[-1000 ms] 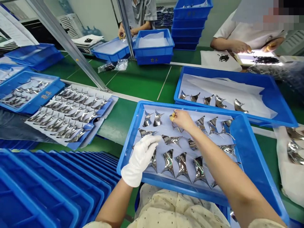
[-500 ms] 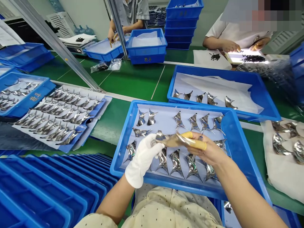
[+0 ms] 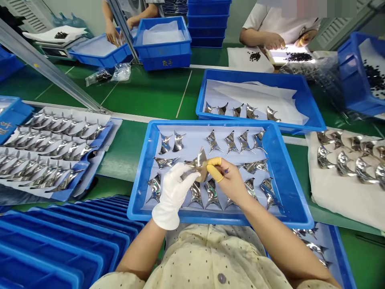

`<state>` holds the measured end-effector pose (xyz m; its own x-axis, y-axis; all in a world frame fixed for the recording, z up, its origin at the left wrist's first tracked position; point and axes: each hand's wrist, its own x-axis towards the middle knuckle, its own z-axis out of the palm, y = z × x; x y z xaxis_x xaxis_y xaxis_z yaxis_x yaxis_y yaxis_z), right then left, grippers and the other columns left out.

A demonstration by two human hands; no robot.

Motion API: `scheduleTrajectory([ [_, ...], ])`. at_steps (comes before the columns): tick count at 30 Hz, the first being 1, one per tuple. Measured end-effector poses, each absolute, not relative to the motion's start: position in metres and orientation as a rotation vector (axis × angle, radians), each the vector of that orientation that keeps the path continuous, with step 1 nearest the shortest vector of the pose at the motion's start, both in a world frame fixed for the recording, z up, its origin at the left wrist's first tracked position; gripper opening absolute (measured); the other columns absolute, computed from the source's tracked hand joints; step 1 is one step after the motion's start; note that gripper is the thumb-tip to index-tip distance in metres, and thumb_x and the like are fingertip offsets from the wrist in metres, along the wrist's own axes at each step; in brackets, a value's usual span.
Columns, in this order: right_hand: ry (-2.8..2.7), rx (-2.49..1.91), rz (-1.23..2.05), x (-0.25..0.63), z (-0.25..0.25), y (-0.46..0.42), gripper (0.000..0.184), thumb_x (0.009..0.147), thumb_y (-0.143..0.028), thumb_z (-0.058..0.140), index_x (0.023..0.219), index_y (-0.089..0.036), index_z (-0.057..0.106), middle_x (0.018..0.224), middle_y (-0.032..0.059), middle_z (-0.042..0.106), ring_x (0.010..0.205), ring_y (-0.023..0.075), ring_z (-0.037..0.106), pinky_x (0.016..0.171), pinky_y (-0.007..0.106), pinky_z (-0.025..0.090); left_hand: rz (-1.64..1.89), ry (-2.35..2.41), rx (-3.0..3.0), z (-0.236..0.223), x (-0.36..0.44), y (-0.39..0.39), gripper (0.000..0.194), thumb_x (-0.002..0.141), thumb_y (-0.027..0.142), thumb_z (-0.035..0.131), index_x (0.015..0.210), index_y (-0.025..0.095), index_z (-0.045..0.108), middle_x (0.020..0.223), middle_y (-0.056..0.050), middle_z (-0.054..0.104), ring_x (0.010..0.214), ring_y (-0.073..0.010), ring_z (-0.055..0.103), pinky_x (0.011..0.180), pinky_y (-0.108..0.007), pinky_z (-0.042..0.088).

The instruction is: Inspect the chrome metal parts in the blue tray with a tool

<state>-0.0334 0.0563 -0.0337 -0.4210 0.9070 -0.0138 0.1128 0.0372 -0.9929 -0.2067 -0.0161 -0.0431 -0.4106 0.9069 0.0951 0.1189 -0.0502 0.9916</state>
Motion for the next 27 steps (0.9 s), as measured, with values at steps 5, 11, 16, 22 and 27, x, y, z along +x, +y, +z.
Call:
scheduleTrajectory([
  [5, -1.655, -1.017, 1.402, -0.036, -0.042, 0.057, 0.027, 0.093, -0.051, 0.069, 0.092, -0.024, 0.072, 0.088, 0.0047, 0.07, 0.074, 0.0188, 0.057, 0.07, 0.034, 0.046, 1.592, 1.59, 1.443, -0.038, -0.207, -0.014, 0.01, 0.08, 0.019, 0.08, 0.081, 0.029, 0.08, 0.084, -0.003, 0.075, 0.075, -0.0203, 0.067, 0.074, -0.034, 0.055],
  [11, -1.611, -0.987, 1.418, -0.038, -0.047, 0.06, 0.025, 0.091, -0.049, 0.072, 0.091, -0.025, 0.076, 0.09, 0.0049, 0.073, 0.076, 0.0193, 0.06, 0.072, 0.035, 0.047, 1.607, 1.604, 1.495, -0.041, -0.209, -0.016, 0.011, 0.083, 0.018, 0.079, 0.085, 0.029, 0.081, 0.089, -0.004, 0.076, 0.079, -0.0204, 0.07, 0.078, -0.033, 0.057],
  [16, -1.663, -0.882, 1.318, -0.039, -0.042, 0.054, 0.017, 0.09, -0.041, 0.077, 0.084, -0.025, 0.078, 0.084, 0.0051, 0.071, 0.066, 0.0161, 0.054, 0.059, 0.031, 0.04, 1.547, 1.563, 1.354, -0.044, -0.21, -0.018, 0.013, 0.092, 0.022, 0.068, 0.094, 0.027, 0.079, 0.101, -0.005, 0.076, 0.095, -0.0234, 0.069, 0.093, -0.037, 0.055],
  [22, -1.735, -0.73, 1.264, -0.043, -0.038, 0.049, 0.024, 0.089, -0.045, 0.079, 0.079, -0.022, 0.076, 0.076, 0.0027, 0.067, 0.057, 0.0118, 0.048, 0.052, 0.027, 0.037, 1.368, 1.452, 1.14, -0.042, -0.213, -0.019, 0.022, 0.097, 0.04, 0.061, 0.098, 0.02, 0.072, 0.078, -0.004, 0.065, 0.082, -0.0215, 0.062, 0.081, -0.034, 0.052],
  [27, -1.581, -0.778, 1.449, -0.043, -0.036, 0.047, 0.032, 0.087, -0.051, 0.081, 0.096, -0.023, 0.07, 0.076, -0.0012, 0.067, 0.05, 0.0077, 0.033, 0.05, 0.025, 0.032, 1.33, 1.412, 1.046, -0.043, -0.216, -0.02, 0.025, 0.096, 0.044, 0.063, 0.092, 0.02, 0.068, 0.07, 0.001, 0.056, 0.064, -0.0144, 0.048, 0.067, -0.029, 0.046],
])
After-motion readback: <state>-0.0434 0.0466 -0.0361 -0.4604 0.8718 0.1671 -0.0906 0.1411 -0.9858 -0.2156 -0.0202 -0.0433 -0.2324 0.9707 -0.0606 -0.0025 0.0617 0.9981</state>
